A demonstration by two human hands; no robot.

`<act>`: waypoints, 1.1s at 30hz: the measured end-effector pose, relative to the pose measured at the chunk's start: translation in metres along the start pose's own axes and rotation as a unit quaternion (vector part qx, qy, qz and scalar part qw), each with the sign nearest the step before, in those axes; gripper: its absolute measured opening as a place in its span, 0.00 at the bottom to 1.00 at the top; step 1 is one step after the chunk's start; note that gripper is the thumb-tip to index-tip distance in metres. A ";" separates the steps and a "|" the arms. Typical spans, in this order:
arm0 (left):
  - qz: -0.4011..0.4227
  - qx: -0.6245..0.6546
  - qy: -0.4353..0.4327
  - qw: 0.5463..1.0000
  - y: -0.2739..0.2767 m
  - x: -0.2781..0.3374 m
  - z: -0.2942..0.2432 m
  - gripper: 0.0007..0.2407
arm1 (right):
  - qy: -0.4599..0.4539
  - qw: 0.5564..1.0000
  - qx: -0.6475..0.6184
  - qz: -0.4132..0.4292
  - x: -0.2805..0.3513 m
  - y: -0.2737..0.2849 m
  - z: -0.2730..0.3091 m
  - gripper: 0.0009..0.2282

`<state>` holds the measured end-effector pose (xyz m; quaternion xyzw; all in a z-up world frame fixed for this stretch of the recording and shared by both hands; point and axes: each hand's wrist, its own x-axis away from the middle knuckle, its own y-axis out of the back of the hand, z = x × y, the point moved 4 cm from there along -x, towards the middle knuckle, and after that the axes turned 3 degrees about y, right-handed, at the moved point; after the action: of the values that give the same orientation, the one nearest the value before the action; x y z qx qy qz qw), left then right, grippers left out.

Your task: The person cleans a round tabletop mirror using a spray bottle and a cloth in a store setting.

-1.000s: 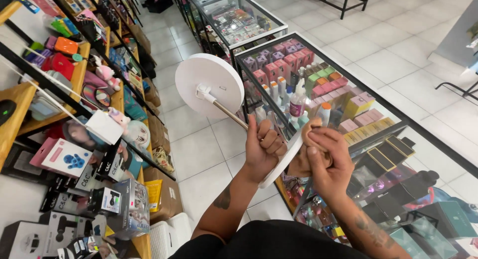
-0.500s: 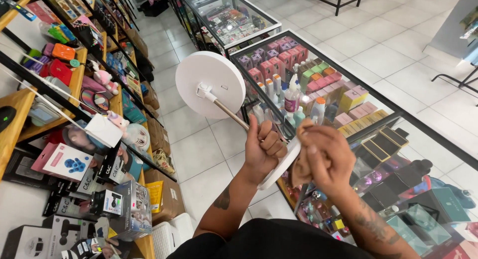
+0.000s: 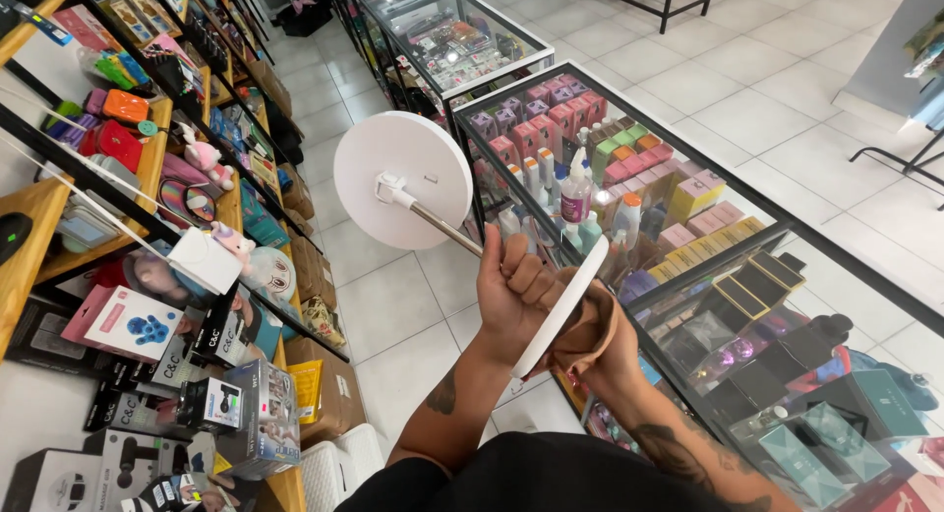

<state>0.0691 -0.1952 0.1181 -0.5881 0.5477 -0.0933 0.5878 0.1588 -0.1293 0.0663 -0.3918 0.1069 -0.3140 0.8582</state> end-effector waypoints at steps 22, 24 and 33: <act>-0.145 -0.421 -0.073 0.892 0.032 0.066 0.004 0.22 | -0.161 0.979 0.108 -0.056 0.034 0.024 0.006 0.09; -0.135 -0.376 -0.072 0.914 0.055 0.071 0.025 0.23 | -0.182 0.977 0.101 -0.054 0.075 -0.077 0.098 0.09; -0.107 -0.369 -0.064 0.921 0.052 0.077 0.067 0.24 | -0.333 0.941 0.031 -0.040 0.067 0.098 -0.070 0.18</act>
<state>0.1215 -0.1984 0.0166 -0.8232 0.4383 0.0910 0.3492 0.2254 -0.1644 -0.0493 -0.4512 -0.2107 -0.2027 0.8432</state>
